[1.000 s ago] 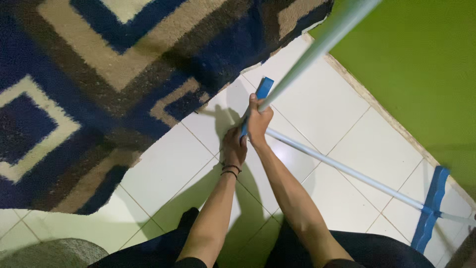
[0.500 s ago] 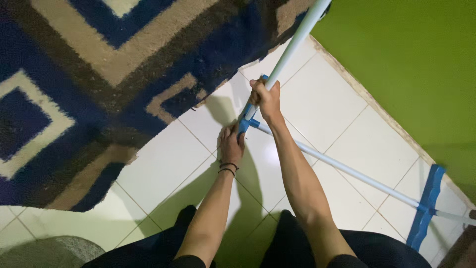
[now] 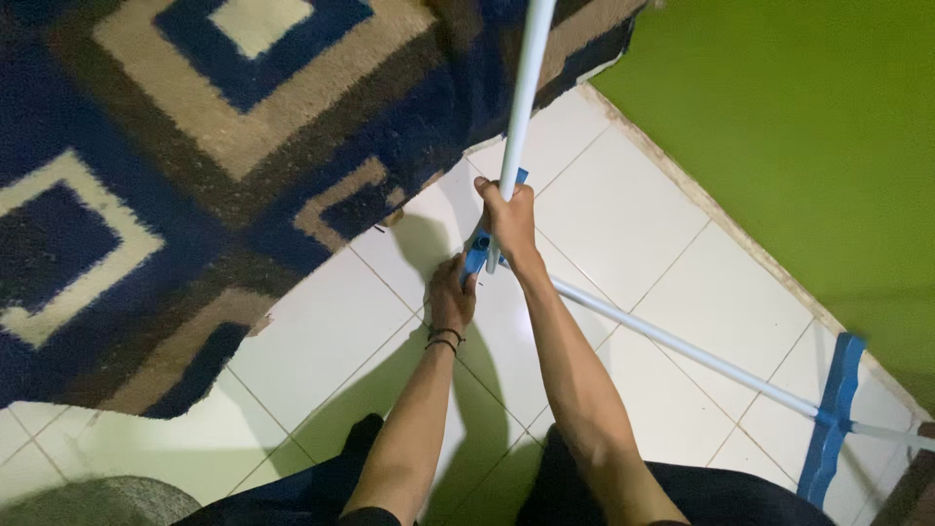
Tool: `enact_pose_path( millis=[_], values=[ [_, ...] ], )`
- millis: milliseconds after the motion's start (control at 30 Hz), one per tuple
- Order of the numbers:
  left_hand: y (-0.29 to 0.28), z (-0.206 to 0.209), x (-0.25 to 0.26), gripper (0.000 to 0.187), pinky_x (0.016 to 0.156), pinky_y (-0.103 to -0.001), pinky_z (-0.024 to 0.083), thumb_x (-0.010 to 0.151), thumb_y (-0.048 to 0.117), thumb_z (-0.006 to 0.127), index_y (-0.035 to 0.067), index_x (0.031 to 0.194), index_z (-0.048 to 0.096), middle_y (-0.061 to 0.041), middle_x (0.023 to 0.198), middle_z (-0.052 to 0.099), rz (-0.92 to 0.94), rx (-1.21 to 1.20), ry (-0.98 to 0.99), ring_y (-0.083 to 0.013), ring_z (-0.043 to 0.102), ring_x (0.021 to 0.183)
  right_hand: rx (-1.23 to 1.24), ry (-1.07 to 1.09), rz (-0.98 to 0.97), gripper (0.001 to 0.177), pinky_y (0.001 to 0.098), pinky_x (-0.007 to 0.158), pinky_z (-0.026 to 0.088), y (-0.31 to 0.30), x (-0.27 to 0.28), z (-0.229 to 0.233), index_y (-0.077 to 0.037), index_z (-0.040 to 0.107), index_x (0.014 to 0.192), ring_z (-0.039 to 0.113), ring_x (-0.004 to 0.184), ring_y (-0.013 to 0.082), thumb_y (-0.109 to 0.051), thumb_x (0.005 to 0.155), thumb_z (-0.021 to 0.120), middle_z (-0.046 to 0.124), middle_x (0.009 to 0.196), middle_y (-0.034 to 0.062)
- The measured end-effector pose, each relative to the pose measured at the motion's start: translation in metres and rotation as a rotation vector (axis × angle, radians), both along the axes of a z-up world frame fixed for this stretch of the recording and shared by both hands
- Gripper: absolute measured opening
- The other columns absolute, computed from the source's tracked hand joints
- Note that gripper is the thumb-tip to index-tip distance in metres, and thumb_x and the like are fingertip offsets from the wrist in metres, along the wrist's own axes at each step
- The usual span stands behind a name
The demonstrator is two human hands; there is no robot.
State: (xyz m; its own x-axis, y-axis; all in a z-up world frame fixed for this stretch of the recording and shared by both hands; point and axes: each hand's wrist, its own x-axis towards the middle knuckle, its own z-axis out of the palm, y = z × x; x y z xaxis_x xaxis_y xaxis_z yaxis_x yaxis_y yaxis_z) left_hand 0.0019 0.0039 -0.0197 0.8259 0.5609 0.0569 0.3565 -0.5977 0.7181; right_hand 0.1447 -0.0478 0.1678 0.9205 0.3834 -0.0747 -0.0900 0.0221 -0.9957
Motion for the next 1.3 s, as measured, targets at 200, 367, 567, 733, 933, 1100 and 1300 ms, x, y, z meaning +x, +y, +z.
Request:
enact_pose_path(
  millis=[200, 367, 567, 733, 933, 1100, 1300],
  values=[
    [0.008, -0.028, 0.002, 0.067, 0.107, -0.05, 0.045, 0.086, 0.039, 0.072, 0.004, 0.141, 0.057, -0.022, 0.134, 0.061, -0.024, -0.034, -0.095, -0.0407, 0.057, 0.124, -0.146, -0.049, -0.003, 0.044, 0.031, 0.043, 0.034, 0.004, -0.009, 0.002, -0.008, 0.054, 0.059, 0.042, 0.046, 0.0089, -0.031, 0.092, 0.071, 0.048, 0.051, -0.0019],
    [0.02, -0.045, 0.011, 0.07, 0.102, -0.045, 0.051, 0.089, 0.047, 0.073, 0.003, 0.141, 0.056, -0.018, 0.134, 0.062, 0.007, -0.345, -0.255, -0.0345, 0.063, 0.119, -0.131, -0.126, 0.036, 0.038, 0.03, 0.048, 0.035, 0.002, -0.018, 0.01, -0.007, 0.058, 0.075, 0.044, 0.053, 0.0086, -0.037, 0.093, 0.071, 0.049, 0.06, -0.0022],
    [0.031, -0.011, 0.012, 0.054, 0.089, -0.039, 0.055, 0.096, 0.036, 0.065, 0.003, 0.138, 0.059, -0.012, 0.128, 0.063, 0.04, -0.565, -0.314, -0.0244, 0.063, 0.107, -0.205, -0.146, 0.006, 0.042, 0.0299, 0.049, 0.038, -0.002, -0.019, 0.022, -0.008, 0.061, 0.079, 0.048, 0.054, 0.0092, -0.045, 0.097, 0.063, 0.052, 0.061, -0.0013],
    [0.044, 0.076, 0.026, 0.035, 0.085, -0.036, 0.058, 0.101, 0.021, 0.06, 0.004, 0.131, 0.067, -0.01, 0.119, 0.075, -0.021, -0.574, -0.233, -0.0193, 0.072, 0.099, -0.156, -0.332, -0.088, 0.038, 0.0291, 0.056, 0.04, -0.012, -0.011, 0.039, -0.007, 0.061, 0.092, 0.049, 0.062, 0.0095, -0.042, 0.106, 0.055, 0.054, 0.068, -0.0002],
    [0.071, 0.236, 0.026, 0.03, 0.078, -0.026, 0.054, 0.102, 0.023, 0.055, 0.01, 0.124, 0.071, -0.006, 0.112, 0.075, -0.138, -0.406, -0.152, -0.0103, 0.068, 0.096, -0.165, -0.504, -0.105, 0.033, 0.0269, 0.06, 0.043, -0.034, 0.01, 0.089, -0.006, 0.069, 0.103, 0.053, 0.067, 0.009, -0.038, 0.106, 0.06, 0.059, 0.071, 0.0001],
    [0.091, 0.361, 0.029, 0.032, 0.073, -0.029, 0.054, 0.103, 0.028, 0.059, 0.009, 0.127, 0.069, -0.006, 0.104, 0.074, -0.134, -0.15, -0.459, -0.0136, 0.065, 0.088, -0.384, -0.575, -0.1, 0.035, 0.0312, 0.057, 0.042, -0.044, 0.018, 0.143, -0.01, 0.076, 0.101, 0.057, 0.06, 0.0131, -0.044, 0.097, 0.069, 0.063, 0.067, 0.0022],
    [0.131, 0.448, 0.036, 0.042, 0.104, -0.044, 0.044, 0.094, 0.023, 0.069, 0.006, 0.133, 0.067, -0.015, 0.132, 0.061, -0.146, 0.551, -0.514, -0.0331, 0.056, 0.119, -0.522, -0.763, -0.042, 0.039, 0.0359, 0.065, 0.05, -0.041, 0.026, 0.198, -0.018, 0.079, 0.105, 0.068, 0.064, 0.0199, -0.054, 0.09, 0.074, 0.073, 0.072, 0.0049]
  ],
)
